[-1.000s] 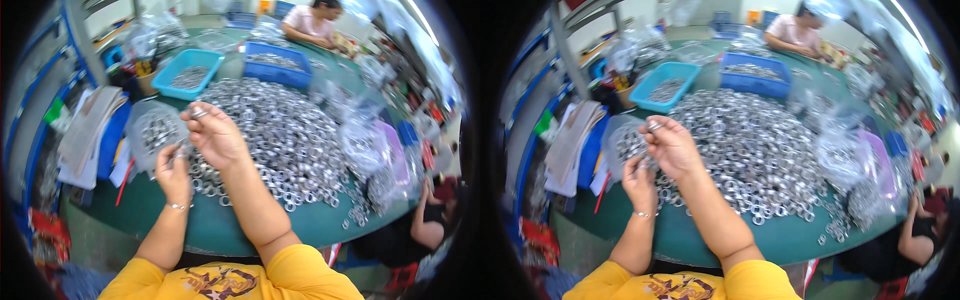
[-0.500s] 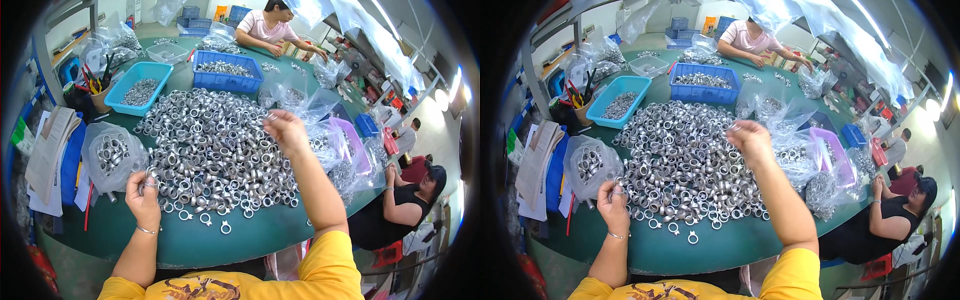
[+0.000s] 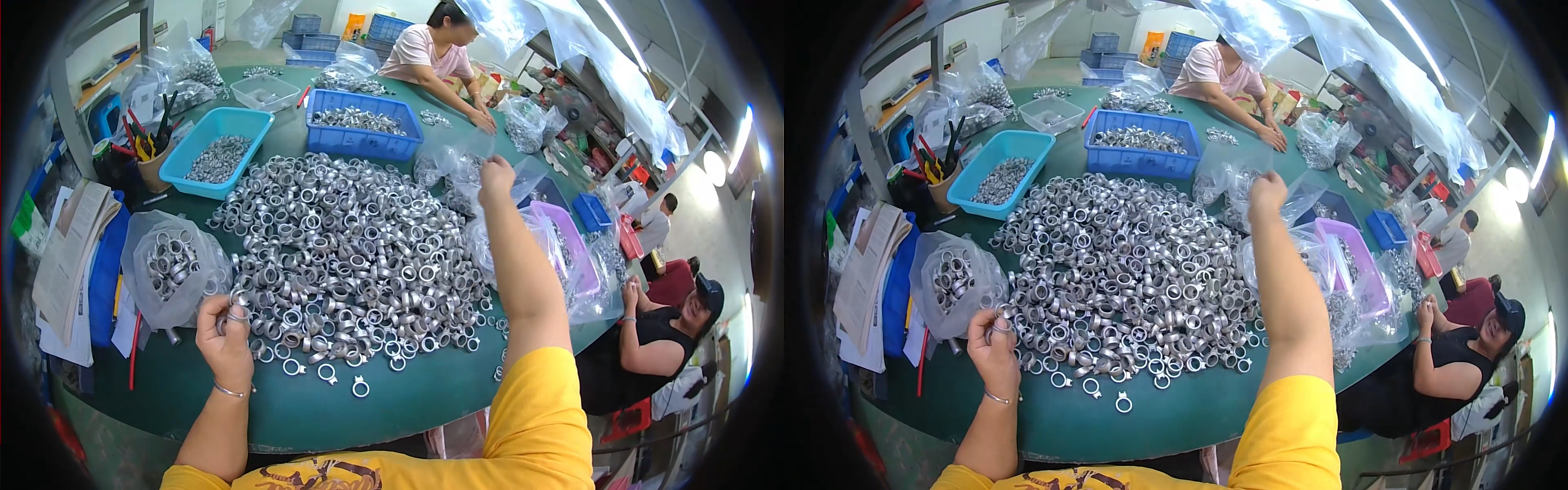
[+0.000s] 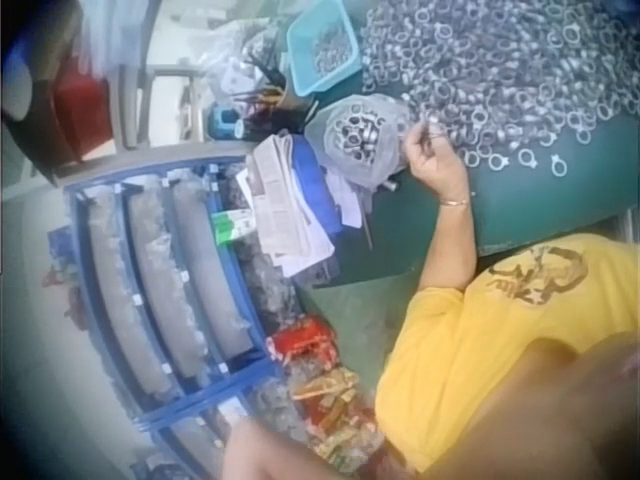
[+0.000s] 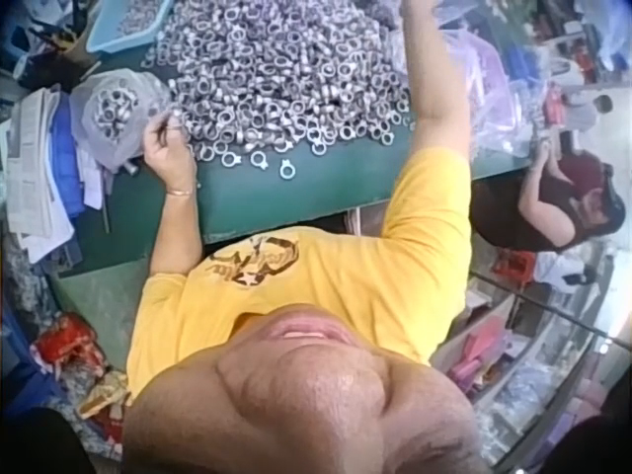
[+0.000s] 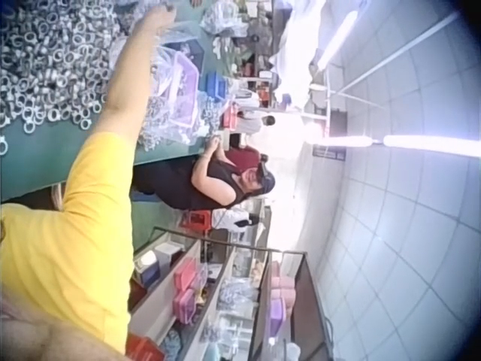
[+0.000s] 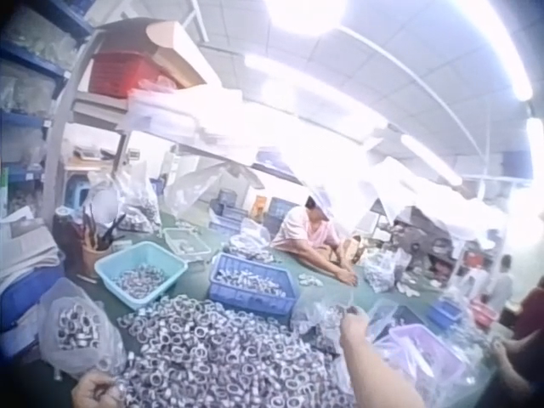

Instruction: The person picks up metal rings and inserts a smaller metal cylinder into each one, handling the parts one at a time and placing the assembled pieces back onto the table.

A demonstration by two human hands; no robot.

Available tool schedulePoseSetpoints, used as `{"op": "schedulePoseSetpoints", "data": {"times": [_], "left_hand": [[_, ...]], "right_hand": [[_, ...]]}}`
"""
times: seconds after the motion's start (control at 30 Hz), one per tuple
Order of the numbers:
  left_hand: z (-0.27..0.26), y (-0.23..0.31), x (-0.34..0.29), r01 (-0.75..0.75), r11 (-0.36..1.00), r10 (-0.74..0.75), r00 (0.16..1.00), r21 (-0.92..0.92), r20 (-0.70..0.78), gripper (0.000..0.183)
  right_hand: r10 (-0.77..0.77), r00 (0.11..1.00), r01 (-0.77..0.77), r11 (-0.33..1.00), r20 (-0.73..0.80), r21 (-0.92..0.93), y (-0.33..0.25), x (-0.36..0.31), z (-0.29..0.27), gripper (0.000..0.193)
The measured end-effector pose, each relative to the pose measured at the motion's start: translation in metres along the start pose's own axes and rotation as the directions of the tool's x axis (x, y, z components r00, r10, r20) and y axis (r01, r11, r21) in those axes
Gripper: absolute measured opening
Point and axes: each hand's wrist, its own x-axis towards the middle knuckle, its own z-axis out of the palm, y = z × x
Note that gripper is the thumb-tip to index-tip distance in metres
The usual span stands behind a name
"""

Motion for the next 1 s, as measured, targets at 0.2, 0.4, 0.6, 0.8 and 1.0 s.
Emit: {"op": "schedulePoseSetpoints", "data": {"times": [0.2,0.4,0.6,0.8,1.0], "left_hand": [[0.0,0.003,-0.005,0.005,0.993,-0.011,0.999,0.122,0.051,0.009],[0.019,0.017,-0.009,-0.488,0.763,0.219,0.812,0.423,0.541,0.015],[0.022,0.022,-0.015,-0.322,0.783,0.093,0.907,0.533,0.411,0.018],[0.027,0.017,-0.018,-0.272,0.86,-0.02,0.827,0.431,0.561,0.02],[0.023,0.039,-0.025,0.514,0.852,-0.516,0.79,0.1,0.331,0.007]], "right_hand": [[-0.016,0.605,-0.076,0.994,0.796,0.077,-0.064,-0.219,0.04,0.022],[0.196,-0.179,-0.541,0.799,0.964,-0.263,-0.057,-0.346,0.019,0.049],[0.251,-0.049,-0.594,0.771,0.967,-0.23,-0.052,-0.358,0.011,0.028],[0.35,-0.011,-0.721,0.646,0.937,-0.25,-0.027,-0.341,-0.012,0.027],[0.044,0.757,-0.043,0.999,0.652,-0.018,-0.058,-0.202,-0.023,0.027]]}}
